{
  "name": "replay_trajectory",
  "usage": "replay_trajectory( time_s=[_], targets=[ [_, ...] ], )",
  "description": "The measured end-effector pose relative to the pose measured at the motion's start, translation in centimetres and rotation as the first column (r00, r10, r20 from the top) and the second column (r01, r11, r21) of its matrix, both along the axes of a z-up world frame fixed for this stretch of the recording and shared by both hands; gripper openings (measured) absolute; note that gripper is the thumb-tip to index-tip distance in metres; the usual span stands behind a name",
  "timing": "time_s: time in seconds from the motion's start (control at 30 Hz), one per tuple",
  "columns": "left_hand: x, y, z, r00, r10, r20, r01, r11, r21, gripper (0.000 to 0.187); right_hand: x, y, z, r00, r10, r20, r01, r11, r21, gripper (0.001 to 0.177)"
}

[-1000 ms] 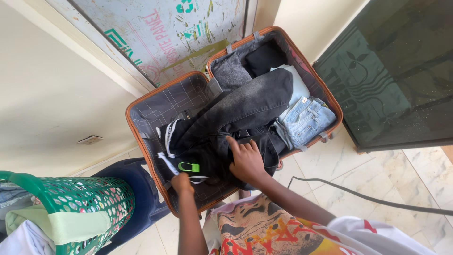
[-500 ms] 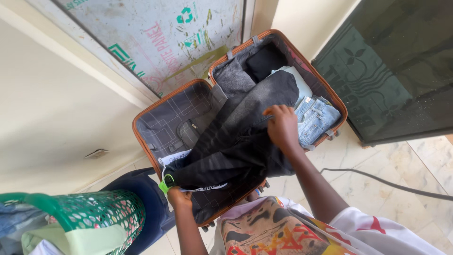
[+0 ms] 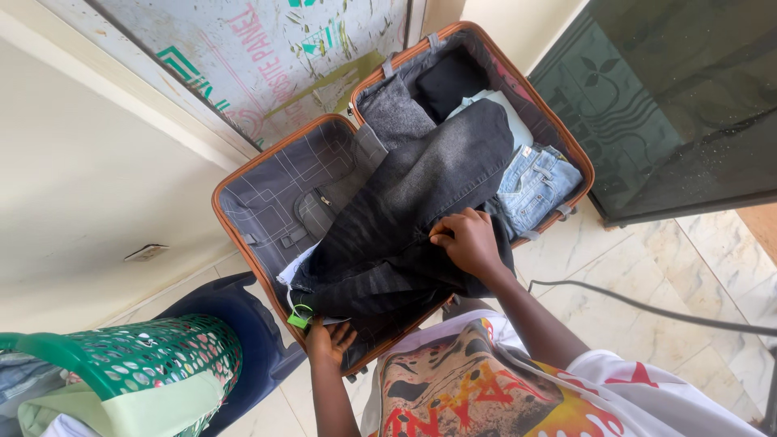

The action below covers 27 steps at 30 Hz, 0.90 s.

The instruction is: The person picks up various items of clothing from a laundry basket and places them into an open suitcase, folding and arranging the garments to fit.

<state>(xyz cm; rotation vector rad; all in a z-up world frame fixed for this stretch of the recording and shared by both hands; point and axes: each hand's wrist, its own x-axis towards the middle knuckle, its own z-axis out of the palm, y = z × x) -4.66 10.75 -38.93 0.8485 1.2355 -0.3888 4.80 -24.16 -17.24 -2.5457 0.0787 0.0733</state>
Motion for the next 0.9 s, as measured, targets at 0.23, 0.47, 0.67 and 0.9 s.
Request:
replay_trajectory(
  time_s=[0.23,0.47,0.67,0.9],
  targets=[
    [2.8,-2.5,7.6,0.750,0.322,0.577,-0.307,0.943,-0.127,0.050,1.9,-1.1,3.8,0.988,0.155,-0.021,-0.153,0.987,0.051,0.038],
    [10.6,-8.1,27.0,0.447,0.063,0.892,-0.084,0.996,-0.028,0.042,-0.7,1.5,7.2,0.849,0.515,0.115,-0.506,0.856,-0.104,0.118],
    [10.8,-7.8,36.8,0.402,-0.129,0.906,-0.212,0.950,0.229,0.034,2.6,-5.0,11.5,0.983,0.170,0.065,-0.166,0.984,-0.058,0.073],
    [9.3,-8.2,37.3,0.282,-0.371,0.885,-0.216,0.874,0.436,0.043,7.9,-10.2,23.1,0.952,0.124,0.281,-0.220,0.913,0.343,0.043]
  ],
)
